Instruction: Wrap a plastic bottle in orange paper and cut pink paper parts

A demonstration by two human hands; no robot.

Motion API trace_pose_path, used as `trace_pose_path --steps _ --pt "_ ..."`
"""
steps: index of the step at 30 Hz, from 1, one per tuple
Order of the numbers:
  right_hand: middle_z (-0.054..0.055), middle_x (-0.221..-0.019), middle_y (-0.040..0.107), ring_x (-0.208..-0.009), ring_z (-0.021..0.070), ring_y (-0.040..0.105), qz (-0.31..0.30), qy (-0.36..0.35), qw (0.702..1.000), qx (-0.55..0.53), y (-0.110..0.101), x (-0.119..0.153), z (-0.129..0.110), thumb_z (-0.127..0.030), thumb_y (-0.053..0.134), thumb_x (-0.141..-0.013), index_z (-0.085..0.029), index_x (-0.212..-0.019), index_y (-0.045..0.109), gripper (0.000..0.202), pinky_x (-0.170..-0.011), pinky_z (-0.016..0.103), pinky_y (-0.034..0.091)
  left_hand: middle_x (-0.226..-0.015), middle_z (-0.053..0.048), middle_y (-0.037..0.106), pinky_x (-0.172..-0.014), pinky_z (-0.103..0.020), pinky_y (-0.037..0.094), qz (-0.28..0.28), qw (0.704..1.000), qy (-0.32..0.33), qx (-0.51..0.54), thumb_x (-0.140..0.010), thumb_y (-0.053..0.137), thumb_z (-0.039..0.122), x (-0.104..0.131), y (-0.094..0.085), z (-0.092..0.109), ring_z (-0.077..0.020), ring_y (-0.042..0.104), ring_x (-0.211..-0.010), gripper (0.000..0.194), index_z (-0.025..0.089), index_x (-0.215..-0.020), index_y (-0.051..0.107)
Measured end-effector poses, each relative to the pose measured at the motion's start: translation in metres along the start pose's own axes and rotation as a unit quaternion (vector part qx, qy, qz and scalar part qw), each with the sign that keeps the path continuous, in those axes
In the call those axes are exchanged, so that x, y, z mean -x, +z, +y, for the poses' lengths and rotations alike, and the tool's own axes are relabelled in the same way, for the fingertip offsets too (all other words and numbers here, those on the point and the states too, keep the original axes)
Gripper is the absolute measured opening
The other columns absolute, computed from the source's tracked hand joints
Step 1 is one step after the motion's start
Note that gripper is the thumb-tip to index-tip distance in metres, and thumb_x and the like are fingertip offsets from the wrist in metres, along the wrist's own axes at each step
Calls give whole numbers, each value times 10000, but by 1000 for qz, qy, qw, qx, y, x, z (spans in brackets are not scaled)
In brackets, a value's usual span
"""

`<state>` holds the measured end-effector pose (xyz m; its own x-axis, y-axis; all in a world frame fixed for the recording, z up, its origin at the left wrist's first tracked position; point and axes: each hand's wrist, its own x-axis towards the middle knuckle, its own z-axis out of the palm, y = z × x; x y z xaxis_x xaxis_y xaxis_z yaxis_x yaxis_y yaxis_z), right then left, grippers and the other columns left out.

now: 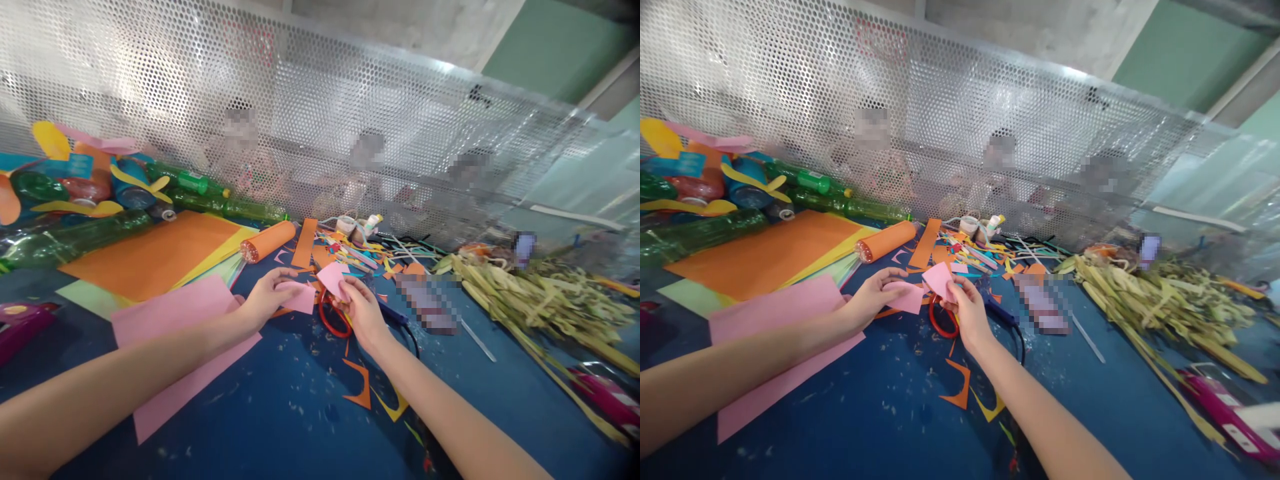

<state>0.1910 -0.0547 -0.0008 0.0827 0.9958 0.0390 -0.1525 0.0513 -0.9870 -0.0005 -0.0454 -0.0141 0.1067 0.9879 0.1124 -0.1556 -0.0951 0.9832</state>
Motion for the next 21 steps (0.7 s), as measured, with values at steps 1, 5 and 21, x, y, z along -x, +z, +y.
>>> trace_pose_path --steps 1,5,21 --pt "-19 -707 606 -599 121 568 -22 -14 999 42 0 1 0 -396 674 -681 -206 -785 594 231 -598 265 494 -861 -35 652 -700 -260 467 -9 1000 -3 -5 -649 715 266 1 0 1 -158 620 -779 357 166 -957 566" --pt "13 -765 635 -717 157 583 -116 -112 952 261 3 7 1 -380 634 -731 -197 -748 618 184 -695 294 476 -797 -17 660 -630 -243 467 -30 999 -7 -16 -673 681 260 2 0 3 -144 610 -695 288 164 -933 602" --pt "57 -895 677 -790 177 635 -120 -116 953 253 2 5 6 -291 576 -784 -191 -974 533 219 -687 300 470 -820 -57 690 -737 -286 492 -74 994 -43 62 -689 717 345 2 2 3 -156 635 -745 316 134 -916 654"
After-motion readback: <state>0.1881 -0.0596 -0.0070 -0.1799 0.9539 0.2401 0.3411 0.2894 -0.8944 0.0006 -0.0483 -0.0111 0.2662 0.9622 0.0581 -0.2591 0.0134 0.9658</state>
